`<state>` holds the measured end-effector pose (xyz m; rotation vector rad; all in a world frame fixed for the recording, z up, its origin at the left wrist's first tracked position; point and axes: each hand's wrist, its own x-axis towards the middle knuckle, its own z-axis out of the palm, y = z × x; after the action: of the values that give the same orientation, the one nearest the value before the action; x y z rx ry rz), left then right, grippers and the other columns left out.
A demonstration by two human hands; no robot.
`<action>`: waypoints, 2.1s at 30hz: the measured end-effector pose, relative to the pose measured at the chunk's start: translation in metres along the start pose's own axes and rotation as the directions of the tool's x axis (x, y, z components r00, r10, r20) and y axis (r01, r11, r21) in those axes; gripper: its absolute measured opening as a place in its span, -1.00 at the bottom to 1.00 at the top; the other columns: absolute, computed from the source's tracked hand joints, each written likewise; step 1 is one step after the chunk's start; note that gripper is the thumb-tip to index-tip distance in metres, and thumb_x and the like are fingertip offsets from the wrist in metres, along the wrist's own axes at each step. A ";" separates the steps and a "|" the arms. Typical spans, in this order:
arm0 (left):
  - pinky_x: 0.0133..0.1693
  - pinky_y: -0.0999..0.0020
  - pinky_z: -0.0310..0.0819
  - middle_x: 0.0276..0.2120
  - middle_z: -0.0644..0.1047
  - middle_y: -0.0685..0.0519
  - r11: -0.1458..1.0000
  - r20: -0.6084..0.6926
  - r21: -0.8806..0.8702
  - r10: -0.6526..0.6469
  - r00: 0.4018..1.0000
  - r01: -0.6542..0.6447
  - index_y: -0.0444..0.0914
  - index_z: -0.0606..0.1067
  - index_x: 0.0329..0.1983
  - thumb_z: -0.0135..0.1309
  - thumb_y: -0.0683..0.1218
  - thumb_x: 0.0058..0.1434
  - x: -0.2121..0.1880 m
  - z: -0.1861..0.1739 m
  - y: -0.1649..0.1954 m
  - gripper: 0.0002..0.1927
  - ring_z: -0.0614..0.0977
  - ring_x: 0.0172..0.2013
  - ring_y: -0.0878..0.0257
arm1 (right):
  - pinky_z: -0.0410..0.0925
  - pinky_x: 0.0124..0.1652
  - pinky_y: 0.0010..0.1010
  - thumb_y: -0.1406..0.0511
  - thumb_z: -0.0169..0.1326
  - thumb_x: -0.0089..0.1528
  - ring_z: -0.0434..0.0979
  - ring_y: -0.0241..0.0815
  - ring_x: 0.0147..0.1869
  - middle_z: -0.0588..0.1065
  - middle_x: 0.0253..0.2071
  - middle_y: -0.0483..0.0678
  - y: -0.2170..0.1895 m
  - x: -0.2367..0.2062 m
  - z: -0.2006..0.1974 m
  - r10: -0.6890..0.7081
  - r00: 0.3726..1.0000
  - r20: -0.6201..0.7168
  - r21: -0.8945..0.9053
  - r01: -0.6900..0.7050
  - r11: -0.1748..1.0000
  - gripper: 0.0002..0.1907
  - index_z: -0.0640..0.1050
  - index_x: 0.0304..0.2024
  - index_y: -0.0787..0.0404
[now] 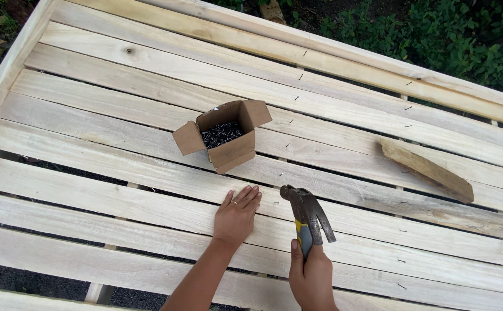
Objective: The person hammers nails into a slatted wooden frame outdoors. They take nails one at a time from an open cardboard nail box, position each nail on a wood slat, and drive it in with a claw hammer, working across different slats of the frame.
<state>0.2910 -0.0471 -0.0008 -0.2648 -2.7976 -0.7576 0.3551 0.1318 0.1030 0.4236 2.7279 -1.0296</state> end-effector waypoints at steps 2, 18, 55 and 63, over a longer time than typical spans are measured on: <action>0.28 0.10 0.25 0.20 0.54 0.20 1.000 0.024 0.000 -0.020 1.000 0.020 -0.08 0.59 0.12 0.01 -0.05 0.34 0.002 -0.001 0.002 -0.68 0.47 0.26 0.33 | 0.34 -0.58 -0.15 0.21 -0.03 0.28 0.57 0.08 -0.66 0.50 -0.69 0.15 -0.002 0.000 -0.001 -0.124 0.990 -0.068 0.029 0.126 0.992 -0.65 0.41 -0.01 0.35; -0.02 0.23 0.56 0.04 0.62 0.02 0.961 0.006 -0.209 -0.187 0.982 0.184 -0.22 0.56 0.05 0.05 -0.07 0.34 0.044 -0.062 0.018 -0.73 0.62 0.03 0.10 | 0.33 -0.52 -0.15 0.13 -0.05 0.37 0.47 -0.05 -0.63 0.48 -0.65 0.09 -0.013 0.035 0.004 0.004 0.999 -0.037 0.080 -0.001 0.997 -0.65 0.45 -0.30 0.30; -0.26 0.31 0.62 -0.39 0.68 0.01 0.914 0.097 -0.251 -0.305 0.948 0.319 -0.26 0.59 -0.31 0.24 -0.18 0.19 0.171 -0.184 -0.016 -0.94 0.72 -0.35 0.21 | 0.22 -0.65 -0.40 0.08 -0.01 0.34 0.23 -0.32 -0.67 0.30 -0.62 -0.10 -0.025 -0.007 -0.045 0.278 0.918 0.282 0.464 -0.384 0.799 -0.62 0.41 -0.25 0.30; -0.22 0.46 0.66 -0.32 0.68 0.07 0.510 0.340 -0.722 -0.326 0.882 0.467 -0.30 0.58 -0.23 0.23 -0.25 0.17 -0.003 -0.063 0.032 -0.89 0.71 -0.27 0.36 | 0.22 -0.61 -0.35 0.08 -0.03 0.35 0.19 -0.28 -0.66 0.28 -0.57 -0.09 0.022 -0.014 -0.031 0.416 0.847 0.331 0.536 -0.532 0.656 -0.65 0.37 -0.26 0.25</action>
<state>0.3124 -0.0530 0.0659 0.2293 -2.4536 -2.1851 0.3732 0.1652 0.1163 1.0279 1.8736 -1.6598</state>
